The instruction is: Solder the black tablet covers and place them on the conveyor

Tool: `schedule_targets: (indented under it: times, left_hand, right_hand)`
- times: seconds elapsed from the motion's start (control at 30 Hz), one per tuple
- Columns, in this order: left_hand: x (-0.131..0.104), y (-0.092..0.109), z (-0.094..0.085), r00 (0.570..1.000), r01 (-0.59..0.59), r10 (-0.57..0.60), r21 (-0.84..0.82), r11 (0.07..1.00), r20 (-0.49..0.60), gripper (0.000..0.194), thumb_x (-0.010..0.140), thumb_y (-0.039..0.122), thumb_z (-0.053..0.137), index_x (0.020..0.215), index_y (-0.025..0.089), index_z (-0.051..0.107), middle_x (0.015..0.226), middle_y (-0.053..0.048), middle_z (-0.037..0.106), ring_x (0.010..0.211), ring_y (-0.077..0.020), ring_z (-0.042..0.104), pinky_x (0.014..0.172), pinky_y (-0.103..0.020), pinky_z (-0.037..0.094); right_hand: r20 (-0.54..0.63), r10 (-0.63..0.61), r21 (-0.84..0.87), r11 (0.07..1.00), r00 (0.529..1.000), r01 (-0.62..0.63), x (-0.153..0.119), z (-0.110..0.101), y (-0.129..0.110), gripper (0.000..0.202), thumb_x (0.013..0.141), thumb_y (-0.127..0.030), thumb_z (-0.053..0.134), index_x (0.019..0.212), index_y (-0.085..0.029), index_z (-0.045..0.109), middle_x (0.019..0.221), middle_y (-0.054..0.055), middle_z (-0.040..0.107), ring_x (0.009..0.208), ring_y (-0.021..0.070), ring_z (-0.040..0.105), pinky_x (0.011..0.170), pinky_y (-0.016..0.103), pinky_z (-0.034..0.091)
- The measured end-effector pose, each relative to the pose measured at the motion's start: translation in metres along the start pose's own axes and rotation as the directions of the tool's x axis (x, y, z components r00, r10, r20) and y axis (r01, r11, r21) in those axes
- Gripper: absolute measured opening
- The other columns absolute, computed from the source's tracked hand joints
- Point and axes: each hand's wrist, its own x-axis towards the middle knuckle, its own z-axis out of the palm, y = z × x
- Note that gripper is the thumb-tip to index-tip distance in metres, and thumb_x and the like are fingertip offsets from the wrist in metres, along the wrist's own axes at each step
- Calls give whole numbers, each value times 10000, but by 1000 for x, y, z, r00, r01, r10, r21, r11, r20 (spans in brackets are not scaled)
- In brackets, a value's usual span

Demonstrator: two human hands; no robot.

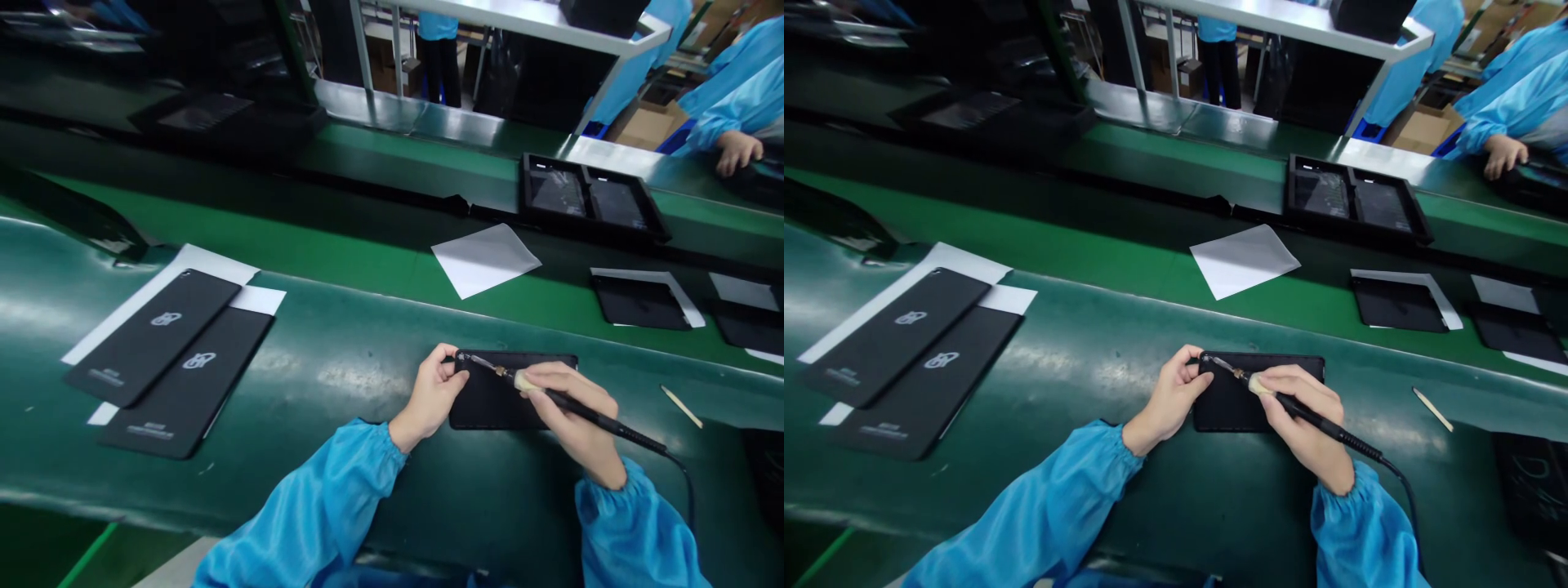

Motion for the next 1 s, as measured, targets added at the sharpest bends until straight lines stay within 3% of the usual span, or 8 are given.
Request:
schedule_targets:
  times: [0.63,0.87,1.0]
  left_hand:
    - [-1,2,0,1000,5,-5,20,1000,16,363,726,271,754,957,195,485,687,24,686,548,-97,614,549,-194,472]
    - [0,1,-1,1000,6,-6,12,1000,19,360,734,277,762,949,194,485,712,14,700,584,-106,641,584,-206,497]
    - [-2,2,0,1000,10,-10,17,1000,5,365,731,264,761,969,197,493,718,13,703,577,-110,643,573,-207,495]
  right_hand:
    - [114,38,8,999,993,-39,19,-2,1,75,905,-201,683,943,-224,742,953,53,721,858,195,692,753,321,573]
    - [-26,24,10,1000,999,-24,10,-1,1,55,892,-193,697,927,-217,732,870,54,723,790,201,692,682,324,573]
    - [-11,71,16,997,997,-71,4,2,5,58,900,-226,692,932,-214,738,865,57,726,770,199,694,686,328,574]
